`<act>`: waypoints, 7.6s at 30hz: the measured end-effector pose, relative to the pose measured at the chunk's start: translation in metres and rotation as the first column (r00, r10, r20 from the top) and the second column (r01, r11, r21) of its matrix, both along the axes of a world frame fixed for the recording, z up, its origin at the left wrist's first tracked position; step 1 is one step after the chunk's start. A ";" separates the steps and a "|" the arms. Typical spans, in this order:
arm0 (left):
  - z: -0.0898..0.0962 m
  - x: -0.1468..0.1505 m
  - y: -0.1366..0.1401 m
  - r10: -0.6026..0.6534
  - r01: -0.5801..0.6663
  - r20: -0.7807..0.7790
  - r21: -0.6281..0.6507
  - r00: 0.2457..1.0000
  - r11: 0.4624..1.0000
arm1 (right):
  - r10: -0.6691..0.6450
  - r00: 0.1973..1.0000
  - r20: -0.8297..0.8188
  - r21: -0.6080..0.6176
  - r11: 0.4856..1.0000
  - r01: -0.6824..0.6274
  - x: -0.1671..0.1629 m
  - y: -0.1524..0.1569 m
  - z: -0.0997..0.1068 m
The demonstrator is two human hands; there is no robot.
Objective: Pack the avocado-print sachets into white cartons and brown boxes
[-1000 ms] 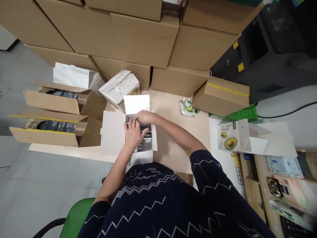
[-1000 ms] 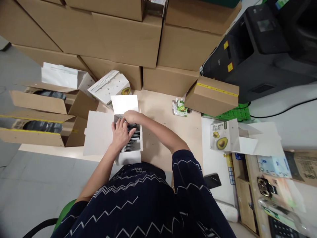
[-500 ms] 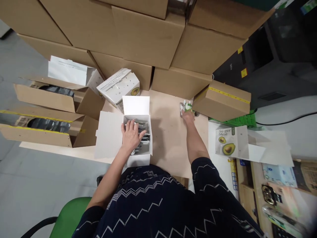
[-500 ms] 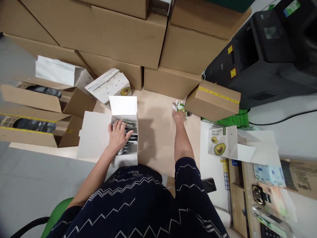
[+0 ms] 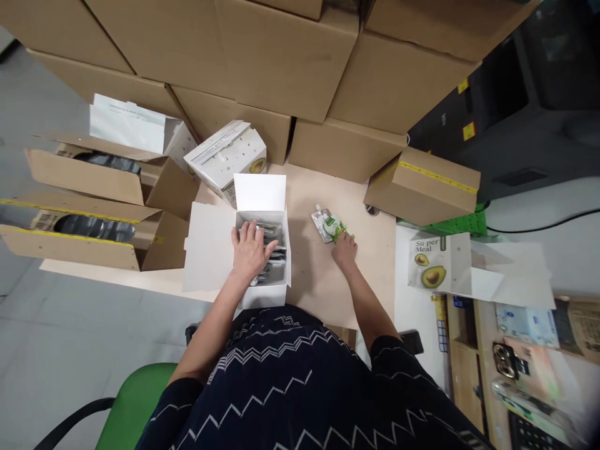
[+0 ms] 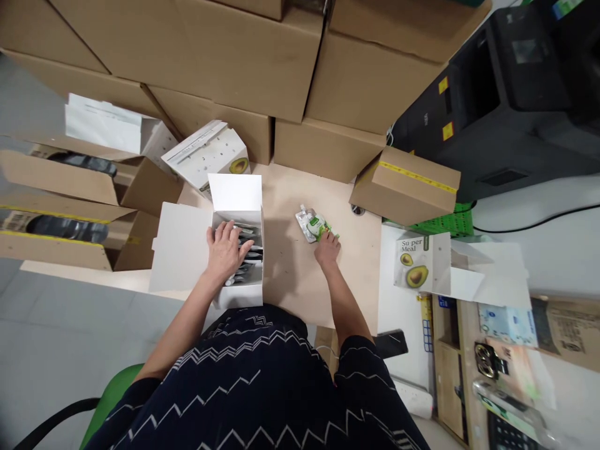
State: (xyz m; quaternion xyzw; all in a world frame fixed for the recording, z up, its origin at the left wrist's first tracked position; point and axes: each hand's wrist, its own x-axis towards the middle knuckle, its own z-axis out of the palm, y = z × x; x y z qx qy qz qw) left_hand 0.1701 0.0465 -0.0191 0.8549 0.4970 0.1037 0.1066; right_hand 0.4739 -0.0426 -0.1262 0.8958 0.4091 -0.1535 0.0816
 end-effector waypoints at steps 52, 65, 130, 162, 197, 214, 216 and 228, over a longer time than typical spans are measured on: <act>0.005 -0.005 -0.004 -0.023 0.024 -0.046 0.007 0.999 1.000 | 0.841 0.480 -0.249 0.097 0.514 -0.852 -0.187 0.178 0.183; 0.001 -0.004 -0.002 -0.005 0.005 0.018 -0.009 1.000 1.000 | 0.257 0.824 -0.505 0.710 0.667 0.227 -0.037 0.160 0.126; 0.003 0.014 0.001 0.116 -0.113 -0.094 0.042 0.989 0.993 | 0.882 0.446 -0.154 0.138 0.466 -0.874 -0.191 0.167 0.191; 0.011 -0.118 -0.124 0.378 -0.346 0.045 -0.316 0.925 0.884 | 0.127 0.378 -0.917 0.201 0.966 0.163 -0.097 0.156 0.128; 0.040 -0.065 -0.012 0.184 0.135 0.593 -0.452 0.784 0.882 | 0.468 0.480 -0.742 0.617 0.758 0.215 -0.065 -0.013 0.140; 0.000 -0.081 -0.053 -0.229 0.297 0.278 -0.232 0.933 0.926 | 0.375 0.263 -0.889 0.377 0.925 -0.044 -0.048 0.006 0.143; -0.004 -0.079 -0.049 -0.203 0.273 0.323 -0.189 0.924 0.943 | 0.373 0.243 -0.896 0.376 0.926 -0.034 -0.046 0.003 0.143; -0.007 -0.086 -0.040 0.083 0.037 0.605 -0.183 0.792 0.982 | 0.332 0.649 -0.685 0.571 0.797 0.196 -0.094 -0.018 0.111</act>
